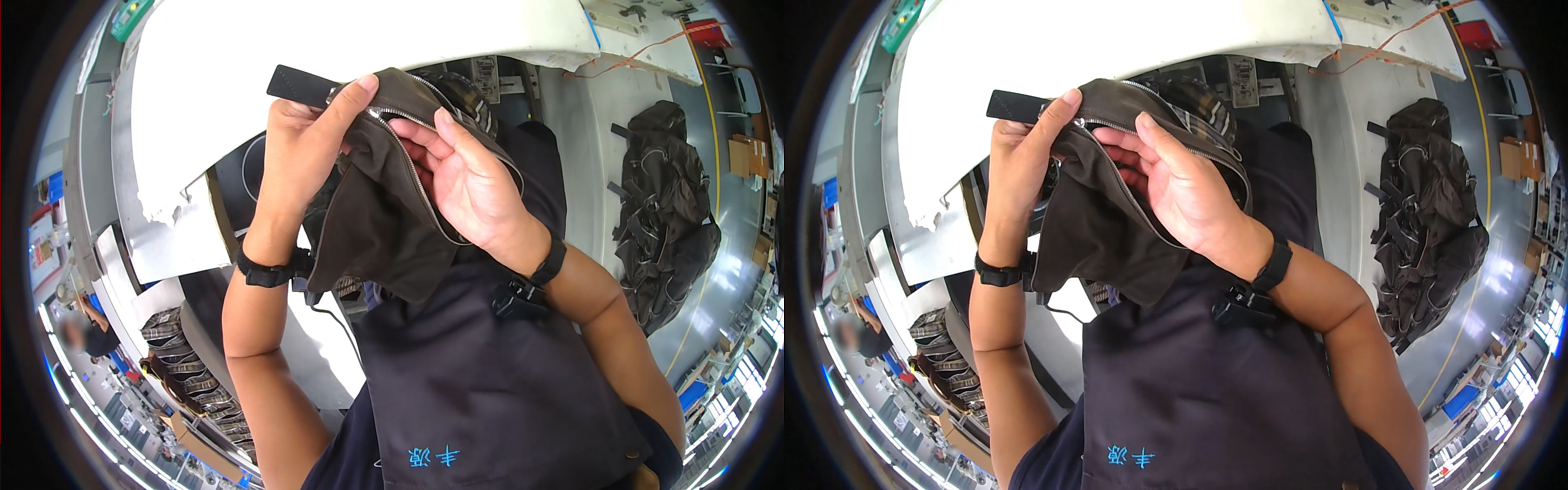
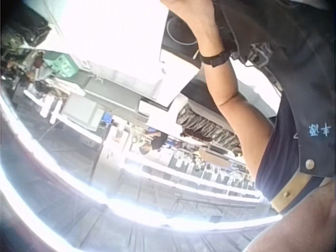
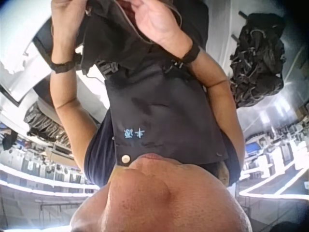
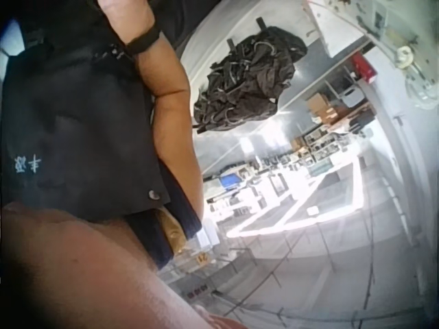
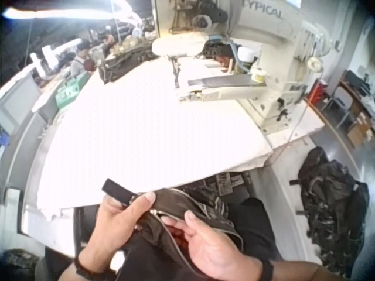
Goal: The recorder is sewing components of a brown bag using an industrial sewing machine.
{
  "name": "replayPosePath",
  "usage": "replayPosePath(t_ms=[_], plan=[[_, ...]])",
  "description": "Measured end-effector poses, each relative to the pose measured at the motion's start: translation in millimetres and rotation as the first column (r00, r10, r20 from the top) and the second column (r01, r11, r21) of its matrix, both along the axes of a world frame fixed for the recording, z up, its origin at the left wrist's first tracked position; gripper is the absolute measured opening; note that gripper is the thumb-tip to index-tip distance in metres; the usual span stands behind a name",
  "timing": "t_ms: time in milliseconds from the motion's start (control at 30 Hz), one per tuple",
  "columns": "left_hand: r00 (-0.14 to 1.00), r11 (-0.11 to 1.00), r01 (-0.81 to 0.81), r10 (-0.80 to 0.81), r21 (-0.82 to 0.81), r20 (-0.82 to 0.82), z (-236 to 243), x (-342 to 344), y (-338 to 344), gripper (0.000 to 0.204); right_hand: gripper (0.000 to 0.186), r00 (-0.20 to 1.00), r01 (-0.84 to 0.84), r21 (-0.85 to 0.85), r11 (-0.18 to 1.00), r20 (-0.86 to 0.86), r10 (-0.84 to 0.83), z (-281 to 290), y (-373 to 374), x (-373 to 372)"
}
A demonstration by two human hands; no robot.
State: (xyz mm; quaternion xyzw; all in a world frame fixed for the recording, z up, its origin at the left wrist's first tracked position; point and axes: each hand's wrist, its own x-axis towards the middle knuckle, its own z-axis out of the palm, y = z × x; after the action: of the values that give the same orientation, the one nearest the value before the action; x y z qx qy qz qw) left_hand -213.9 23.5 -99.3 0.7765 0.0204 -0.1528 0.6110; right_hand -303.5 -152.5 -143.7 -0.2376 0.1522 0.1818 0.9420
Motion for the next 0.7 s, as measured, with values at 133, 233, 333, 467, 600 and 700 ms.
replayPosePath(t_ms=[133,233,333,467,600,700], plan=[[0.979,0.955,-0.172,0.139,-0.241,-0.147,-5,-3,-4,0.033,0.054,1.0,-0.021,0.041,0.999,-0.018,0.022,0,2,2],[0.986,0.983,-0.118,0.1,-0.14,-0.132,-8,-3,0,0.03,0.055,0.999,-0.039,0.046,0.998,-0.031,0.041,1,0,3],[0.983,0.97,-0.136,0.107,-0.202,-0.147,-9,-4,4,0.029,0.056,0.995,-0.074,0.116,0.99,-0.06,0.082,1,-3,3],[0.936,0.906,-0.245,0.129,-0.344,-0.327,-7,-4,2,0.027,0.055,0.992,-0.1,0.137,0.985,-0.059,0.109,-2,-4,3],[0.971,0.925,-0.196,0.136,-0.327,-0.197,-5,-10,-5,0.023,0.052,0.999,-0.047,0.04,0.998,-0.023,0.048,-6,-4,5],[0.992,0.962,-0.125,0.121,-0.244,-0.032,-6,-15,-7,0.02,0.042,0.999,-0.018,-0.017,1.0,0.028,0.019,-8,-2,2]])
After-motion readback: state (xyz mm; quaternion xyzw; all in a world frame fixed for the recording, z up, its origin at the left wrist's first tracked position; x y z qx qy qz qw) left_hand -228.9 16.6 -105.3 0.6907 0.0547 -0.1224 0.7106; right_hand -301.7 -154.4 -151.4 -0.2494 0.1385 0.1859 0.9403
